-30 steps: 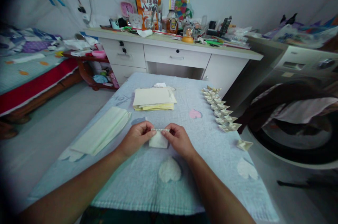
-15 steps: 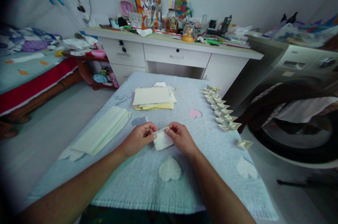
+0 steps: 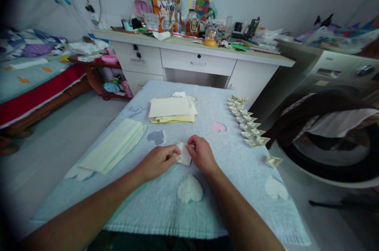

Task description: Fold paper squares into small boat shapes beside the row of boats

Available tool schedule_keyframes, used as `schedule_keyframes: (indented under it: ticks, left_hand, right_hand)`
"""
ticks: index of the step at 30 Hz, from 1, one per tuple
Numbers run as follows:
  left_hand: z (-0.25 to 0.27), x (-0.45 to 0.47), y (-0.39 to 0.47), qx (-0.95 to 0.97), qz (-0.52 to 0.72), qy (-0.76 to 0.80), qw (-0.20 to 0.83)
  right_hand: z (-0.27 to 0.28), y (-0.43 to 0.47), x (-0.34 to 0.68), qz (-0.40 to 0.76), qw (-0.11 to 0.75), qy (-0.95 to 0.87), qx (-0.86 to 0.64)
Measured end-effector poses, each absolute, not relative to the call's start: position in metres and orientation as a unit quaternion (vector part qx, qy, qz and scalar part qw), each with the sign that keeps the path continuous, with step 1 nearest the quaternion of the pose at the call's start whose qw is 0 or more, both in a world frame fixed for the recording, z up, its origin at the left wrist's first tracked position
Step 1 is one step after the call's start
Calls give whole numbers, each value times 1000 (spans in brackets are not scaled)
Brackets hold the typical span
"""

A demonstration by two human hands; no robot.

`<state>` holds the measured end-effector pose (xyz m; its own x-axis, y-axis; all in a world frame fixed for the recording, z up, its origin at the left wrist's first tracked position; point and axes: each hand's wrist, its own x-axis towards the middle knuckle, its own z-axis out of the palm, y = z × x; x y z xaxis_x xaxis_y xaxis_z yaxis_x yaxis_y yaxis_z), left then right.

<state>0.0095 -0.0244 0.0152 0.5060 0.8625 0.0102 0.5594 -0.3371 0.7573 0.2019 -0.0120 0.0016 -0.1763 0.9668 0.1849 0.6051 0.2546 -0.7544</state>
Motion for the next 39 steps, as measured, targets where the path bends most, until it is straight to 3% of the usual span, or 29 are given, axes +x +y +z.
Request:
schedule_keyframes:
  ticks: [4, 8, 17, 27, 39]
  left_hand:
    - [17, 11, -27, 838, 165, 461, 239]
    - [12, 10, -21, 866, 212, 430, 145]
    - [-11, 7, -16, 900, 215, 359, 122]
    - [-10, 6, -17, 905, 202, 355, 119]
    - [-6, 7, -20, 896, 215, 365, 131]
  right_hand:
    - [3, -12, 199, 160, 264, -771, -557]
    - [2, -13, 198, 92, 195, -777, -591]
    - [-1, -19, 205, 16, 144, -760, -633]
    - [0, -14, 206, 12, 129, -733, -667]
    - [0, -16, 223, 65, 145, -821, -549]
